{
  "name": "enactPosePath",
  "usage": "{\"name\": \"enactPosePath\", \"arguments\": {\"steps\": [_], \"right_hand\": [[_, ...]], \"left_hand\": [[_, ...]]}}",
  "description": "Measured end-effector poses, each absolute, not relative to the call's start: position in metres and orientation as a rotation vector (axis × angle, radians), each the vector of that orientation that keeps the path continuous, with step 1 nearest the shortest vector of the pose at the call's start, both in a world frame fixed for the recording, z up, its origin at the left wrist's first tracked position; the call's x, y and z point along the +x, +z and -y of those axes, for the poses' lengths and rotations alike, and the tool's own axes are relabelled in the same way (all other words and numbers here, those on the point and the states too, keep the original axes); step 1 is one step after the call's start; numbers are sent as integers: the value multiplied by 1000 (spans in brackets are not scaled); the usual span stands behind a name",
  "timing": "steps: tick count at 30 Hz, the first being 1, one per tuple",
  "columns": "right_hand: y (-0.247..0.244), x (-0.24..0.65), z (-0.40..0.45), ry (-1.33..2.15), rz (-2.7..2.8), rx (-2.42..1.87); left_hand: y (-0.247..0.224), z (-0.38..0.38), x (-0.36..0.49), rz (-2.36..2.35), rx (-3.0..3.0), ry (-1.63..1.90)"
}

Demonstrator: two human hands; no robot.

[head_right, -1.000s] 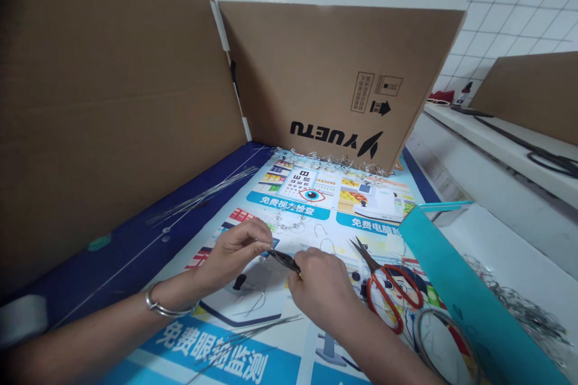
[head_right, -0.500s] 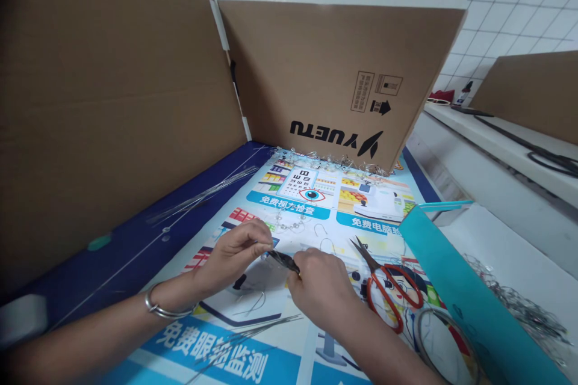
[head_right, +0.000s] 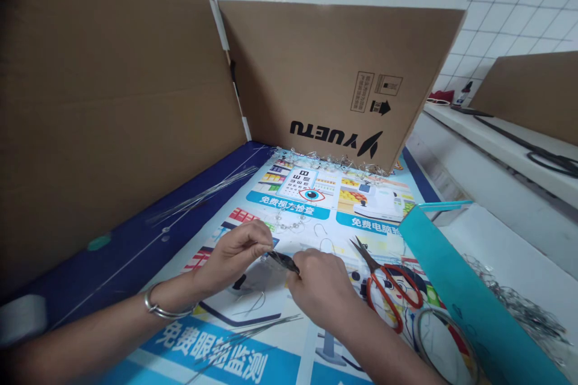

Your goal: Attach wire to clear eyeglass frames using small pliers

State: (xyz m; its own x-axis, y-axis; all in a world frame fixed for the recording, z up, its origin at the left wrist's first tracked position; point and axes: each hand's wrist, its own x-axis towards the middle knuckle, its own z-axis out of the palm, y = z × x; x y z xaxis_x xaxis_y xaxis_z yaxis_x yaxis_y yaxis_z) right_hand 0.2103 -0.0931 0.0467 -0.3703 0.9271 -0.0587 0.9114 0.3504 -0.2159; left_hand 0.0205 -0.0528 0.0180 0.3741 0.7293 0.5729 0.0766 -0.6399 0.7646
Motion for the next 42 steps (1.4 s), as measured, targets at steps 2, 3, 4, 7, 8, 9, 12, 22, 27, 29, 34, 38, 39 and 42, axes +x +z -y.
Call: {"name": "enactPosePath", "arguments": {"steps": [2,3,4,7,8,9,12,22,27,29,34,38,39,42], "right_hand": [[46,210,93,322,2523,-1714],[46,210,93,322,2525,-1713],[46,210,93,322,2525,-1714],[46,209,93,333,2517,-1728],[46,209,93,340,2513,-1734],[46,209,93,350,2510,-1739],[46,209,93,379,2499,-1751],[44,210,92,377,2505,-1734],[44,209,91,397,2498,-1752],[41,209,88,409,2464,-1721],[26,213,79,737,2176,-1662],[16,211,75,1228,1750,-1529],[15,209,75,1293,1661,-1489],[15,205,77,1394,1480,-1434]], "left_hand": [[18,53,21,-690,1990,1293],[19,53,21,-690,1992,1293],[19,53,21,-689,1995,1292],[18,53,21,-687,1994,1285],[18,53,21,-689,1993,1282],[18,54,20,-691,1993,1279],[19,54,20,-696,1994,1274],[19,54,20,-689,2012,1265],[17,52,20,-716,2003,1279],[17,51,20,-770,1995,1293],[16,49,18,-977,1885,1355],[16,49,19,-1057,1754,1392],[16,50,20,-1059,1729,1397],[18,53,23,-1052,1633,1407]]}}
